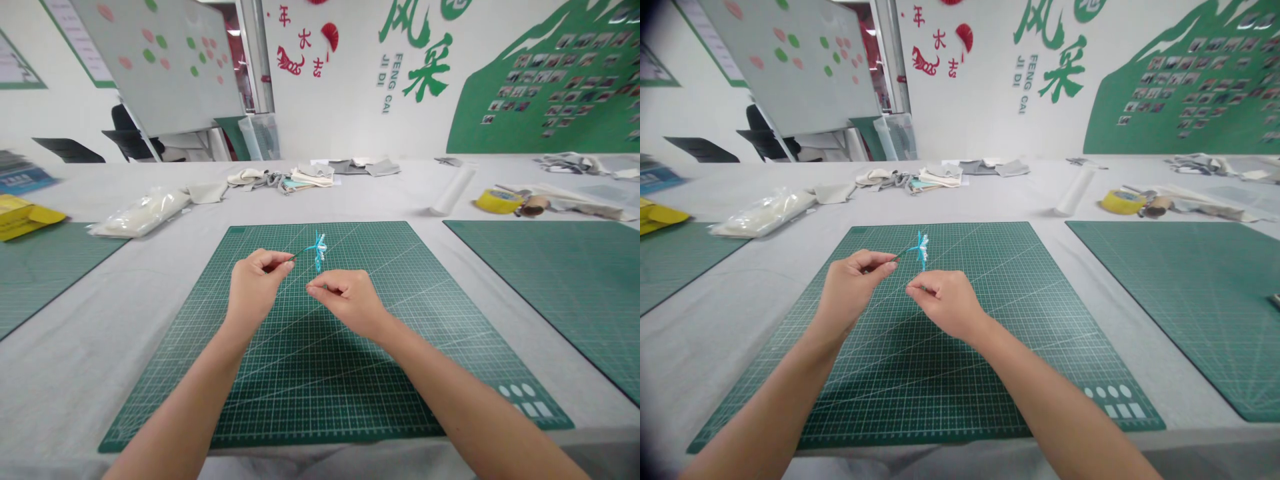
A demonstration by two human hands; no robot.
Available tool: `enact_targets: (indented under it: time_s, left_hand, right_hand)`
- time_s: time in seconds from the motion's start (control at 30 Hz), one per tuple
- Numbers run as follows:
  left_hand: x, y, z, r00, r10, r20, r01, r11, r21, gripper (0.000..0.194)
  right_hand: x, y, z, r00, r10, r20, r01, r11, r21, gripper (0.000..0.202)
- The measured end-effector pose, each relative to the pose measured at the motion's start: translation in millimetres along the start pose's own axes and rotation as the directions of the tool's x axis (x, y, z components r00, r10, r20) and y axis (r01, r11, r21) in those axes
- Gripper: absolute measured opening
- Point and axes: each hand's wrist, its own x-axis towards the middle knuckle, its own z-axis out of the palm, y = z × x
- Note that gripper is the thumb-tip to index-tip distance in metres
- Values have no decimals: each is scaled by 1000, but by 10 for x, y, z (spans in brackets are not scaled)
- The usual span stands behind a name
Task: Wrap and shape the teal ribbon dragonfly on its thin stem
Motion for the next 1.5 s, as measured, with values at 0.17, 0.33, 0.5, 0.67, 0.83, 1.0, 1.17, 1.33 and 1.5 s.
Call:
enact_targets:
  time_s: [0.17, 0.33, 0.5, 0.67, 0.83, 1.0, 1.17, 1.33, 1.5]
  left_hand:
    - [-27, 53, 20, 999, 35, 26, -38, 993, 113, 13]
    - [-82, 95, 68, 986, 97, 136, -119, 979, 163, 12]
    - [-114, 94, 88, 957, 165, 237, -217, 953, 211, 14]
    - [-124, 108, 100, 929, 179, 324, -262, 936, 235, 16]
    - [-140, 143, 104, 907, 203, 369, -306, 920, 246, 17]
    - [-149, 160, 94, 879, 251, 406, -372, 892, 255, 18]
    - [-153, 154, 71, 848, 313, 429, -445, 859, 252, 17]
    - [-155, 119, 69, 803, 391, 450, -524, 823, 220, 16]
    - [-156, 142, 56, 763, 411, 499, -527, 843, 111, 17]
  right_hand:
    - [-40, -25, -31, 950, -263, -166, 231, 954, -190, 16]
    - [-30, -22, -75, 910, -342, -236, 267, 916, -299, 17]
    - [-14, 5, -114, 900, -333, -282, 228, 910, -348, 18]
    - [-7, 25, -137, 946, -210, -246, 117, 931, -346, 23]
    - [11, 50, -148, 962, -131, -240, 59, 956, -287, 24]
    - [34, 95, -152, 964, -105, -243, 34, 960, -277, 22]
    - [74, 125, -177, 976, -29, -216, -24, 970, -241, 19]
    - [148, 227, -229, 978, 194, -70, -203, 968, -151, 15]
    - [194, 371, -301, 913, 349, 213, -390, 898, 202, 9]
